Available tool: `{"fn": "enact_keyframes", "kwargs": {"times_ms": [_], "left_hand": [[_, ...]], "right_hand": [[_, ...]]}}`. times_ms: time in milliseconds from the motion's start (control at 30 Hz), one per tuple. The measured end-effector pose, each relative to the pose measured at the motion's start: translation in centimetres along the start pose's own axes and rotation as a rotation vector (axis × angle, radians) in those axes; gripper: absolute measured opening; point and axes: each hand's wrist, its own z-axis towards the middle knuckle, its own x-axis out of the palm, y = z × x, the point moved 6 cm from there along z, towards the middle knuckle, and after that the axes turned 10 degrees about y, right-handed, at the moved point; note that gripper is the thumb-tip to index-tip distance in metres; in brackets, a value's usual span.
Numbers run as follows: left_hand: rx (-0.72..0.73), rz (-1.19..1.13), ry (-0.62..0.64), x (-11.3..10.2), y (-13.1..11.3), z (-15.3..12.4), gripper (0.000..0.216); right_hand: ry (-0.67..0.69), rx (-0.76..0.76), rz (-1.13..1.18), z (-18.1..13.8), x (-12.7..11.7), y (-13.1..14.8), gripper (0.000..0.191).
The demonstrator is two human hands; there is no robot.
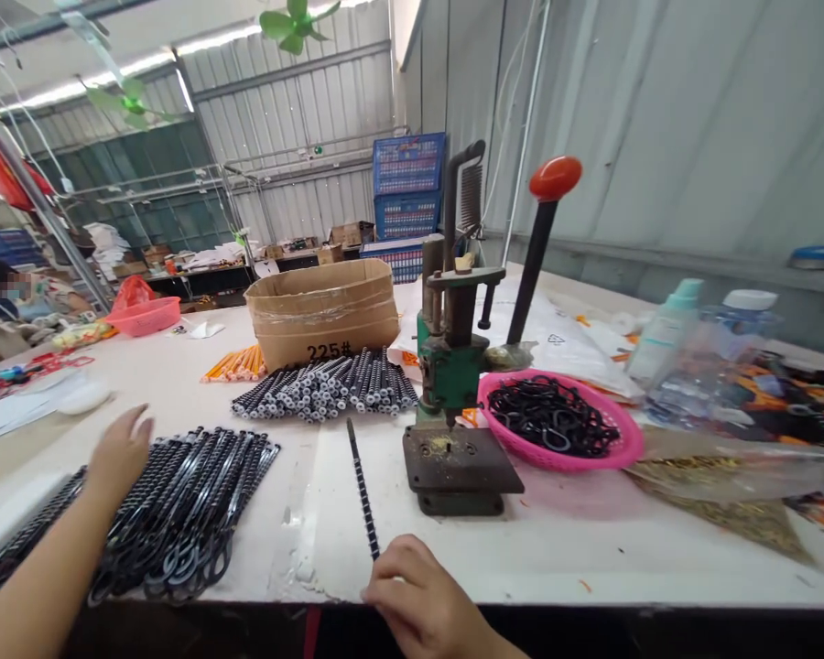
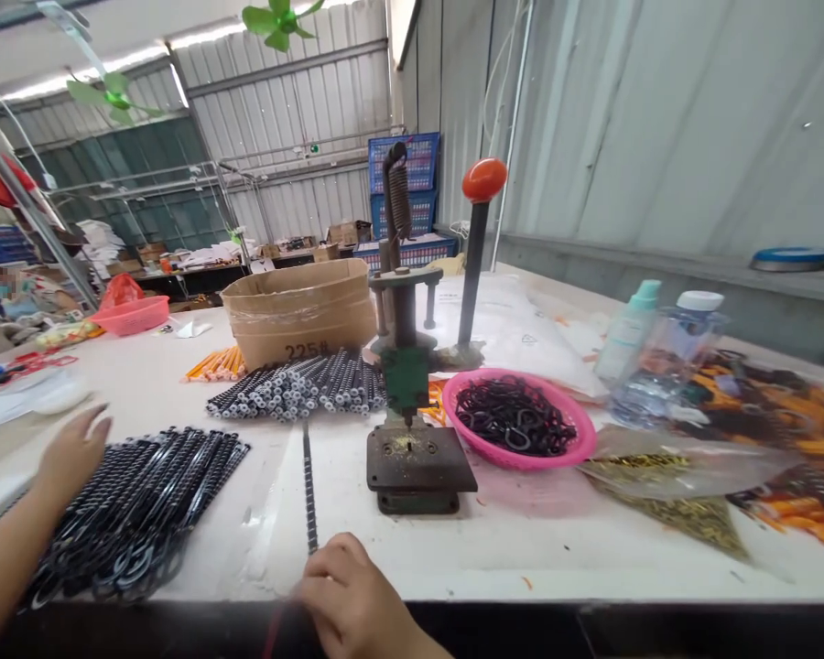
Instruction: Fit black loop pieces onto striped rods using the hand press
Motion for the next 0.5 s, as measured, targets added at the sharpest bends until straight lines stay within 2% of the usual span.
{"fn": "enact_keyframes", "kwargs": {"times_ms": [67, 100, 167, 233, 333, 433, 500], "left_hand": [[0.053, -0.132, 0.105, 4.5, -4.2, -1.4, 0.038], [0.095, -0.241, 0.218, 7.3, -6.1, -2.7, 0.038], [0.078, -0.838, 0.588, 13.2, -9.3, -6.3, 0.035], [-0.058, -1.255, 0.678, 16.7, -11.2, -9.9, 0.024], [-0.215, -1.575, 0.715, 19.2, -12.9, -13.4, 0.013], [-0.236, -1.657, 0.705, 19.5, -13.8, -14.4, 0.009], [-0.216, -1.669, 0.642, 19.2, -13.9, -14.7, 0.011]], "right_hand": [[-0.034, -0.08, -0.054, 0.3, -0.2, 1.0, 0.025], [-0.04, -0.109, -0.077, 0.4, -0.2, 1.2, 0.024], [-0.02, -0.157, -0.107, 0.2, -0.1, 1.4, 0.02], [0.039, -0.196, -0.125, -0.4, 0.1, 1.2, 0.016], [0.145, -0.208, -0.117, -2.0, -0.2, 0.9, 0.019], [0.21, -0.182, -0.046, -3.2, -2.1, 0.9, 0.022], [0.205, -0.067, 0.001, -3.2, -4.7, -0.3, 0.021]]}}
